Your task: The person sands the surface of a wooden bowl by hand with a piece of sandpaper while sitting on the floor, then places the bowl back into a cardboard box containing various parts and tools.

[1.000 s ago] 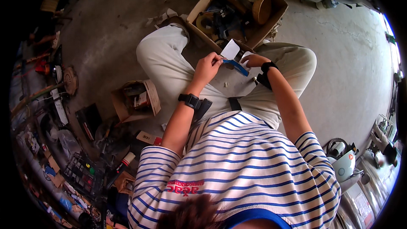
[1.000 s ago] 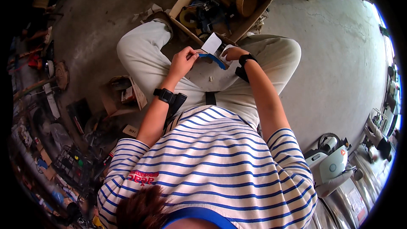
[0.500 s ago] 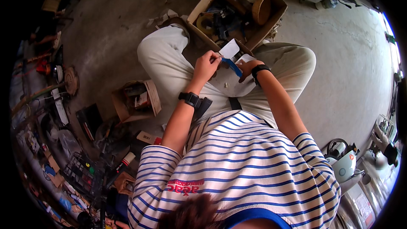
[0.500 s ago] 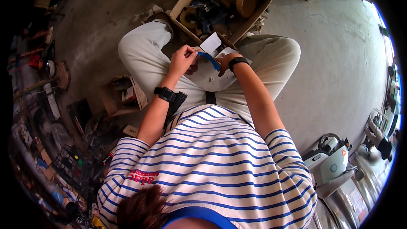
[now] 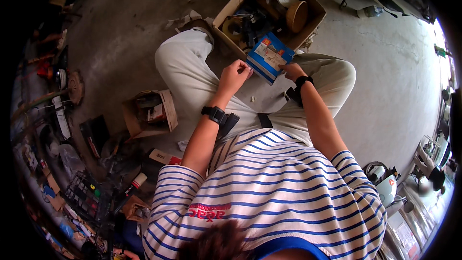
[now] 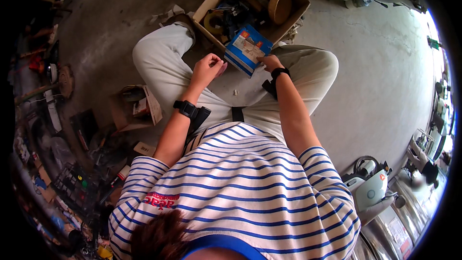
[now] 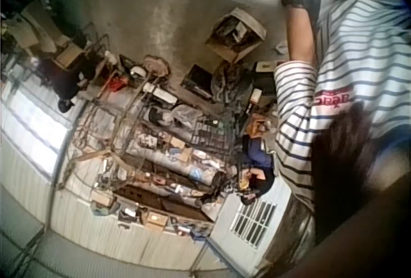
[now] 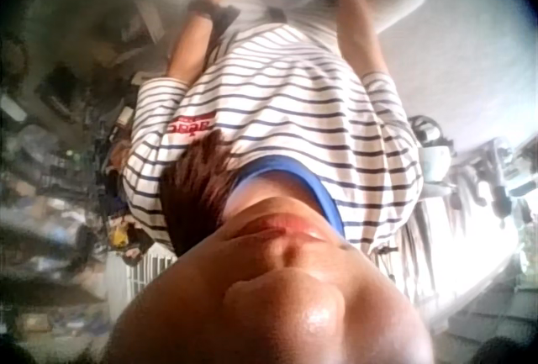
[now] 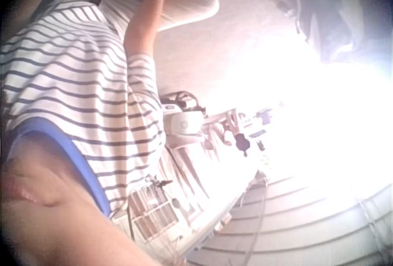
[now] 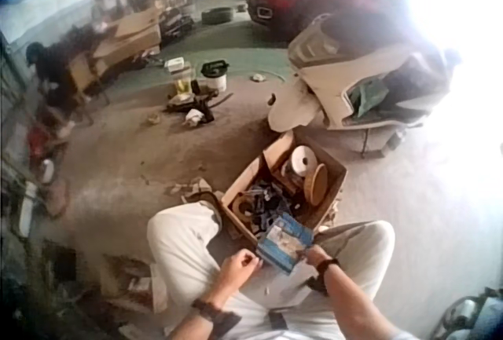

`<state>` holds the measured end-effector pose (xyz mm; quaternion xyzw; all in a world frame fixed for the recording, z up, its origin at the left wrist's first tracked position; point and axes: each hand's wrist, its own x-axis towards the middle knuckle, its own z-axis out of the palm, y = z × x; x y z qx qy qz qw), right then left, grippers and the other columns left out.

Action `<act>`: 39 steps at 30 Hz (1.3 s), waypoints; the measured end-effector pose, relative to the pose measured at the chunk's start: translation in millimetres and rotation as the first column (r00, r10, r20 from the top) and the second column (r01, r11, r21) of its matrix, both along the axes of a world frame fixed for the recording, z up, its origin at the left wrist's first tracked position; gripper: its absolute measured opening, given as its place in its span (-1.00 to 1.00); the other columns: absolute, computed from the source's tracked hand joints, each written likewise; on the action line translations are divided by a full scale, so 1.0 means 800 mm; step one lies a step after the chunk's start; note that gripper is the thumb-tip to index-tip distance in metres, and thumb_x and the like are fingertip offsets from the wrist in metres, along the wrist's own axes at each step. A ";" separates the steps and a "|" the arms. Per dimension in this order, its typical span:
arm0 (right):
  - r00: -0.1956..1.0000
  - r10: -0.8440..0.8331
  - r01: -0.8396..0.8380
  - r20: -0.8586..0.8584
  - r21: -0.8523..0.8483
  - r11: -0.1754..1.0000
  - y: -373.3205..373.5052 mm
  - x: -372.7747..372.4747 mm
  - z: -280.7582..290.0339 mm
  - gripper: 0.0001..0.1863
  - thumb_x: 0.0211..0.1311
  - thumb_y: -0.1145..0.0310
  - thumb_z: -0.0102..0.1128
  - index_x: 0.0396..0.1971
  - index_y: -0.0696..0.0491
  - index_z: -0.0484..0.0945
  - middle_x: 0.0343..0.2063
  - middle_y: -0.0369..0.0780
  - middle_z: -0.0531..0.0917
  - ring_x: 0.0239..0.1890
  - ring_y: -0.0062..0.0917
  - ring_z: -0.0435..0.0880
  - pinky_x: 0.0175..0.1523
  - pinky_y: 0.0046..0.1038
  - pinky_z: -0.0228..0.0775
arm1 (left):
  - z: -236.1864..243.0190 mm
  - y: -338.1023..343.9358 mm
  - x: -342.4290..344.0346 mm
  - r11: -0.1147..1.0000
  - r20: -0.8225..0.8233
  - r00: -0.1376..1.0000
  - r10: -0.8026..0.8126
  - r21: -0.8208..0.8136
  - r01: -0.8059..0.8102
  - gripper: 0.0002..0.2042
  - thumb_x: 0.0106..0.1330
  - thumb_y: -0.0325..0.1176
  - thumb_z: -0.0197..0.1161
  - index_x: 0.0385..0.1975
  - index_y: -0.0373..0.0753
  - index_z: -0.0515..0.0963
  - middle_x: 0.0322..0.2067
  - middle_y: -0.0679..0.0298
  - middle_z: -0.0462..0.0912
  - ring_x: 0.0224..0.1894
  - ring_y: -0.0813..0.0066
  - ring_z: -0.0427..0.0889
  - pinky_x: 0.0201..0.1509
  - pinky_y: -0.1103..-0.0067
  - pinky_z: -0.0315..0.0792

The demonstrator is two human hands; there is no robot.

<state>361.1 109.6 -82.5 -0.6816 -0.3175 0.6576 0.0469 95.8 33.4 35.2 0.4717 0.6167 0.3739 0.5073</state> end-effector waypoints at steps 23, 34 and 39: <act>0.650 -0.701 0.639 -0.293 -0.289 0.713 -0.008 -0.022 -0.038 -0.77 0.14 0.48 -0.04 -0.16 0.05 0.36 -0.25 -0.21 0.41 -0.18 -0.34 0.42 -0.05 -0.17 0.42 | -0.019 -0.001 -0.001 0.997 0.087 0.996 0.014 -0.077 -0.007 -0.86 0.12 -0.39 0.16 -0.48 -0.35 0.44 -0.55 0.16 0.60 -0.45 0.39 0.62 -0.38 0.61 0.41; 0.736 -0.555 0.578 -0.387 -0.067 0.813 0.033 -0.016 -0.052 -0.65 0.00 0.25 0.20 -0.26 0.18 0.46 -0.35 -0.14 0.55 -0.29 -0.35 0.52 -0.14 -0.35 0.39 | 0.002 0.003 -0.002 0.995 -0.052 0.999 -0.018 -0.098 0.012 -0.87 0.16 -0.37 0.13 -0.47 -0.32 0.44 -0.55 0.14 0.61 -0.48 0.35 0.62 -0.43 0.59 0.42; 0.835 0.366 -0.541 0.411 0.489 0.684 0.064 -0.023 -0.042 -0.53 -0.06 0.17 0.30 -0.27 0.27 0.50 -0.40 -0.07 0.61 -0.30 -0.36 0.59 -0.19 -0.40 0.38 | -0.008 -0.006 0.003 0.989 0.055 0.998 0.010 -0.151 -0.002 -0.89 0.18 -0.42 0.11 -0.44 -0.34 0.43 -0.56 0.23 0.58 -0.51 0.52 0.58 -0.45 0.66 0.39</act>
